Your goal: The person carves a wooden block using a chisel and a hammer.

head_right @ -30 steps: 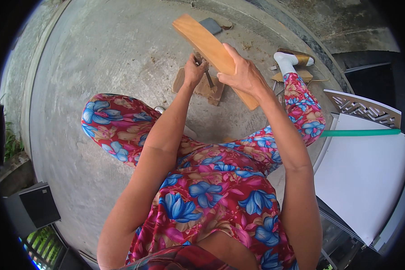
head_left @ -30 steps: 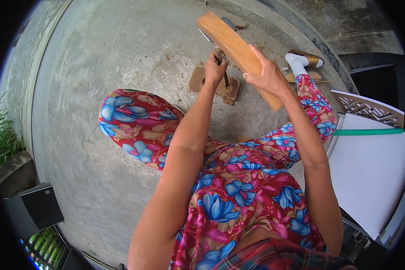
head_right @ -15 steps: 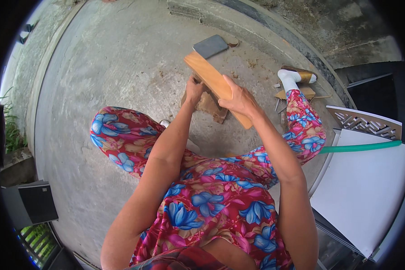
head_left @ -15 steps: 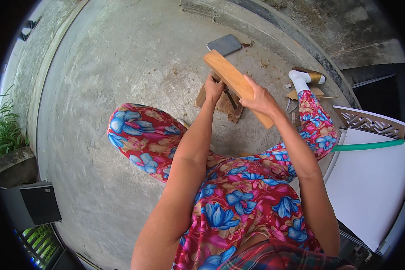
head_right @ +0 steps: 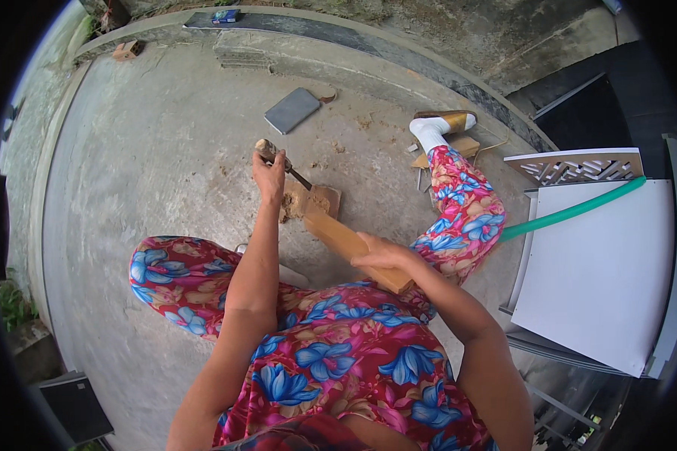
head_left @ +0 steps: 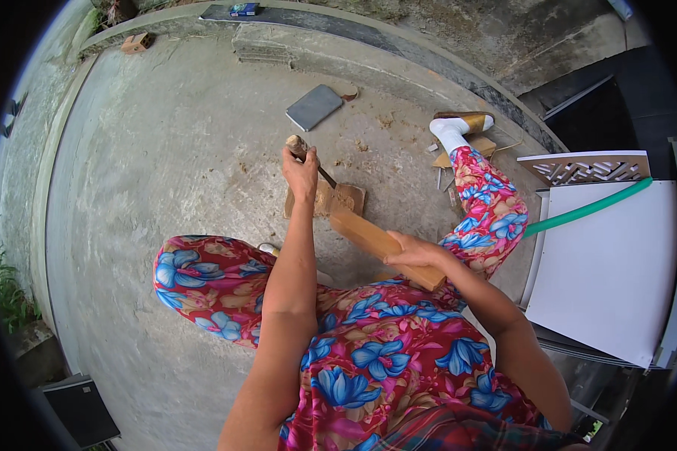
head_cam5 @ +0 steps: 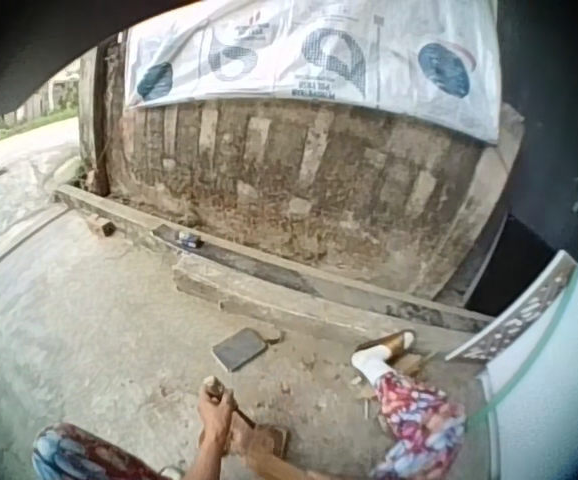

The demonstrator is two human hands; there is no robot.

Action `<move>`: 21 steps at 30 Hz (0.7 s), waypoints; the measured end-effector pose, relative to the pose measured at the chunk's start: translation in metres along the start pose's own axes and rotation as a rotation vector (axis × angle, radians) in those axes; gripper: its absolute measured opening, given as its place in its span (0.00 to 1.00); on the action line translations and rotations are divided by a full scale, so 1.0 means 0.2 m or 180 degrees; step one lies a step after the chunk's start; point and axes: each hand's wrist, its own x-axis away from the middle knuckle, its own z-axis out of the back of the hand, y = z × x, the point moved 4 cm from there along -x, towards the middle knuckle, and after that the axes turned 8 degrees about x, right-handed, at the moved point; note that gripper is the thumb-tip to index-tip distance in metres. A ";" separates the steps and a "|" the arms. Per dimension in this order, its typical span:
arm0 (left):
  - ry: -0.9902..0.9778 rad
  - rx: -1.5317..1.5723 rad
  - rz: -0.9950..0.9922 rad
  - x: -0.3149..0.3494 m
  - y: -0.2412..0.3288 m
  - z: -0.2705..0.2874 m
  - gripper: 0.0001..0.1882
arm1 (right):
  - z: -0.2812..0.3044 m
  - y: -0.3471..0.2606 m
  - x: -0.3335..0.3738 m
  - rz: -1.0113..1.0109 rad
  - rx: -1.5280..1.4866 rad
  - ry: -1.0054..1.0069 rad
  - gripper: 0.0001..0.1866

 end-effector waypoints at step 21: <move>0.0301 0.0156 0.0049 -0.08 0.03 0.03 0.14 | 0.21 0.09 -0.46 0.0073 -0.0365 -0.0101 0.50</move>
